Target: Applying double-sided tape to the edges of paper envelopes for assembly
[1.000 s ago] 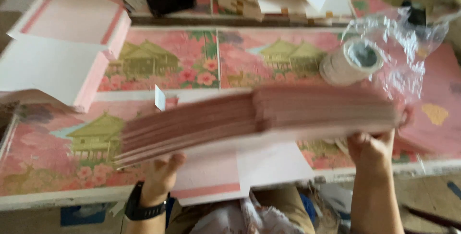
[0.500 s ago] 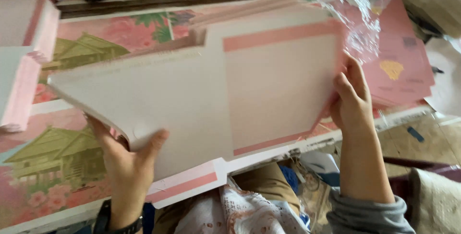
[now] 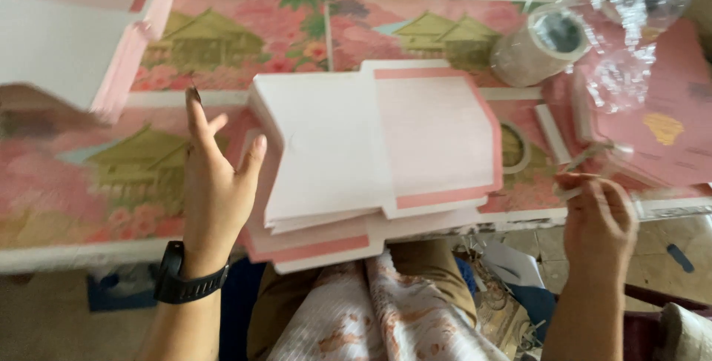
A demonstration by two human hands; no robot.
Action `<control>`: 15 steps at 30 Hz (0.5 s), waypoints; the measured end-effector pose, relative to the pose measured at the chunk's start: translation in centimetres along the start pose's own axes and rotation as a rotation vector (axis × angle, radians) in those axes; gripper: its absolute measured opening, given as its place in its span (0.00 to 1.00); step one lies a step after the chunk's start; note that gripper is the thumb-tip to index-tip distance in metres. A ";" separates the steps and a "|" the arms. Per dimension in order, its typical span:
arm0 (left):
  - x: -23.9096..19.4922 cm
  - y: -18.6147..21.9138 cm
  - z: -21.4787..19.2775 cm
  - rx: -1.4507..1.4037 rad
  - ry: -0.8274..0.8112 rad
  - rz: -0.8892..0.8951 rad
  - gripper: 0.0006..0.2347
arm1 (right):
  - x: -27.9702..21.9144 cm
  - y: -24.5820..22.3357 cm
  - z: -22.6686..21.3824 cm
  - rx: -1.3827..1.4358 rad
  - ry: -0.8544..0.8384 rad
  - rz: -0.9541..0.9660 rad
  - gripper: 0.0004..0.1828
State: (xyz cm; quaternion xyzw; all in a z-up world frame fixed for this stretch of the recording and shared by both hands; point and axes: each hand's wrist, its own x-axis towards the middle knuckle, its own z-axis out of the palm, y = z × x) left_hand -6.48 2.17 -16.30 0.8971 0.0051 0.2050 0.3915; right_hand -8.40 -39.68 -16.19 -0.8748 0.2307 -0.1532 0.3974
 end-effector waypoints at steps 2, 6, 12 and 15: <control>-2.2 1.6 -1.1 -0.154 0.059 0.169 0.30 | -0.6 1.7 0.3 0.962 -0.231 -0.355 0.09; -8.8 7.0 1.3 -0.605 -0.472 0.262 0.26 | -6.0 1.2 5.6 1.002 -0.481 -0.156 0.21; -12.9 4.3 2.9 -0.520 -0.494 -0.103 0.27 | -14.0 -8.0 8.8 0.557 -0.805 -0.983 0.20; -12.9 2.9 2.3 -0.685 -0.375 0.179 0.23 | -13.7 -8.5 10.0 0.432 -0.750 -1.007 0.15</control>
